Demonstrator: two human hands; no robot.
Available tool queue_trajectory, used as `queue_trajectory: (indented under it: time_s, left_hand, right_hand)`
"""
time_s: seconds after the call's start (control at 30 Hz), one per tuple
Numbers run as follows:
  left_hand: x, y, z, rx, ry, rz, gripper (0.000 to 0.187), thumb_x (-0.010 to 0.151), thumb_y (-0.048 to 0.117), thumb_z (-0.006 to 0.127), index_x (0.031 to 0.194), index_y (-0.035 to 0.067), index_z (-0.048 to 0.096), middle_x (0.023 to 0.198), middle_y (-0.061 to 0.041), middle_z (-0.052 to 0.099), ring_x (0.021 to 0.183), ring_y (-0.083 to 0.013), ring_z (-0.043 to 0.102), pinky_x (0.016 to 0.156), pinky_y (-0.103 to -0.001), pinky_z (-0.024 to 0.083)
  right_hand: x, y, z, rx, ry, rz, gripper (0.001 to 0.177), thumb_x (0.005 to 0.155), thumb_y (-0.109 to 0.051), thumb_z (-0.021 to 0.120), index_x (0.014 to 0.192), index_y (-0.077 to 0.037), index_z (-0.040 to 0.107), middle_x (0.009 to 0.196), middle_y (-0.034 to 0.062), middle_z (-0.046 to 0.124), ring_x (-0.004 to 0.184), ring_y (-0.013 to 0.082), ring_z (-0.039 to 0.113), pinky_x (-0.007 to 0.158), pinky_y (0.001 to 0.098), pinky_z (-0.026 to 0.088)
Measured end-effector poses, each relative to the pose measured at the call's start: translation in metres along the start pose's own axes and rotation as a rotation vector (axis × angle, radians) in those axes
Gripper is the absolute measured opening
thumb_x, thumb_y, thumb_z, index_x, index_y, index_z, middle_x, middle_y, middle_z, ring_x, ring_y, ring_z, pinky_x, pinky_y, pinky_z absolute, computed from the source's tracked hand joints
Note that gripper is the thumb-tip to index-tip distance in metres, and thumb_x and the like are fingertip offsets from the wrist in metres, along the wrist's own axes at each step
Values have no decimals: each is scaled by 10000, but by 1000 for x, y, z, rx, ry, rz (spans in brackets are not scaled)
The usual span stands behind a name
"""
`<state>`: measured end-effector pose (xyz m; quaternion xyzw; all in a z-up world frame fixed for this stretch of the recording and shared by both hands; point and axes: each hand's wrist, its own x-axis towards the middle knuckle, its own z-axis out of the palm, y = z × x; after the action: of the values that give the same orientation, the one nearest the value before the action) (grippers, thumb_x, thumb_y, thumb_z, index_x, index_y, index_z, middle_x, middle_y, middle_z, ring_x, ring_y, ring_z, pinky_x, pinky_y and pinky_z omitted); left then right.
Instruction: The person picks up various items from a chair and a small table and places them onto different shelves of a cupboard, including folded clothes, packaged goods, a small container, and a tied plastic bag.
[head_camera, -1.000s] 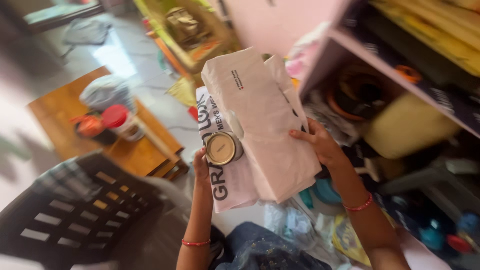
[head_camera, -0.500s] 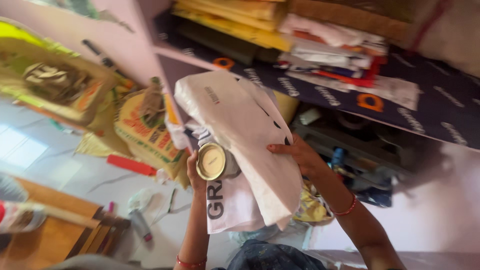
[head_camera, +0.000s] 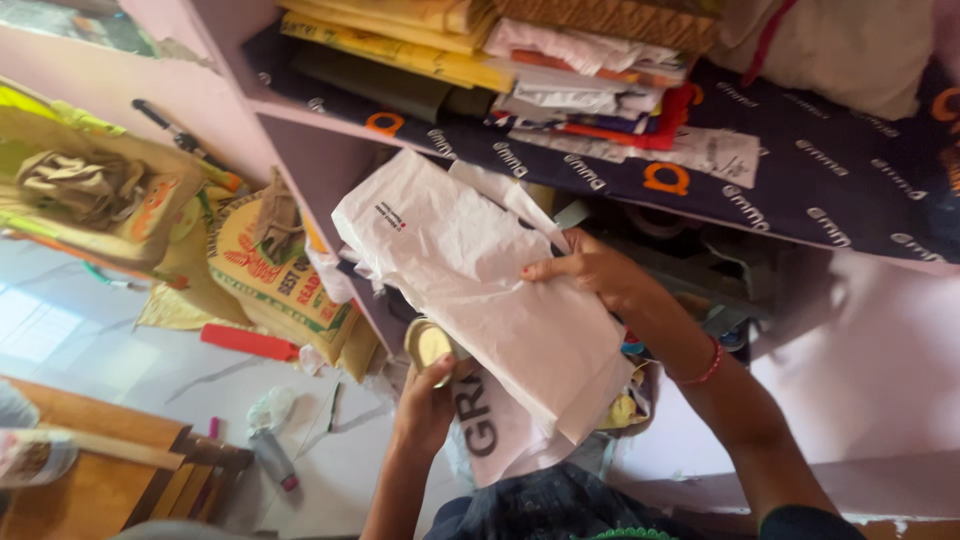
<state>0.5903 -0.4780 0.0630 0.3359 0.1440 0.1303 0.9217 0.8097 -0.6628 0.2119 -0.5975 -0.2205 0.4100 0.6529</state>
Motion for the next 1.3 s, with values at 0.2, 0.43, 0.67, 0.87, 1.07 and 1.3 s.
queue_trajectory:
  time_s: [0.2,0.43,0.67,0.87,1.07,1.3]
  left_hand:
    - [-15,31,-29,-184,-92,-113,705,797,303,721,1400,31,478,1179,-146,673,1099,-285,637,988,-458,501]
    - [-32,74,-47,-43,-155,52,708,808,241,762,1412,17,469,1205,-122,643,1099,-263,638,853,-434,512]
    - [26,135,34,-235,-182,20,524,888,245,739,1348,54,577,1152,-90,646,1047,-225,622,957,-388,539]
    - [80,130,162,-323,-320,-26,642,856,522,729,1309,92,586,1192,-90,668,1042,-258,668,927,-438,580]
    - [121,93,218,-184,-397,-150,775,814,617,698,1311,36,576,1147,-166,666,1026,-409,705,864,-545,630]
    - [151,71,235,-144,-461,-178,885,817,659,677,1342,-42,546,1164,-213,662,1081,-485,698,926,-575,630]
  right_hand:
    - [5,-24,48,-100,-54,-58,460,724,-117,811,1154,1,699,971,76,753,845,153,734,781,306,588]
    - [-4,-51,83,-87,-38,-156,420,769,-101,815,1156,27,716,989,90,754,863,154,728,790,303,586]
    - [-55,-81,54,-82,218,-448,412,782,-106,790,1169,-2,695,1038,115,757,888,176,752,821,303,615]
    - [-120,-85,-22,-235,485,-1012,260,896,-54,766,1133,2,675,1155,113,707,1029,204,727,938,341,637]
    - [-178,-105,-121,162,890,-887,268,906,-16,753,1150,55,667,1095,164,725,991,278,745,921,404,645]
    - [-174,-83,-244,53,976,-294,333,946,-171,777,1135,87,687,1054,182,722,921,287,728,835,428,604]
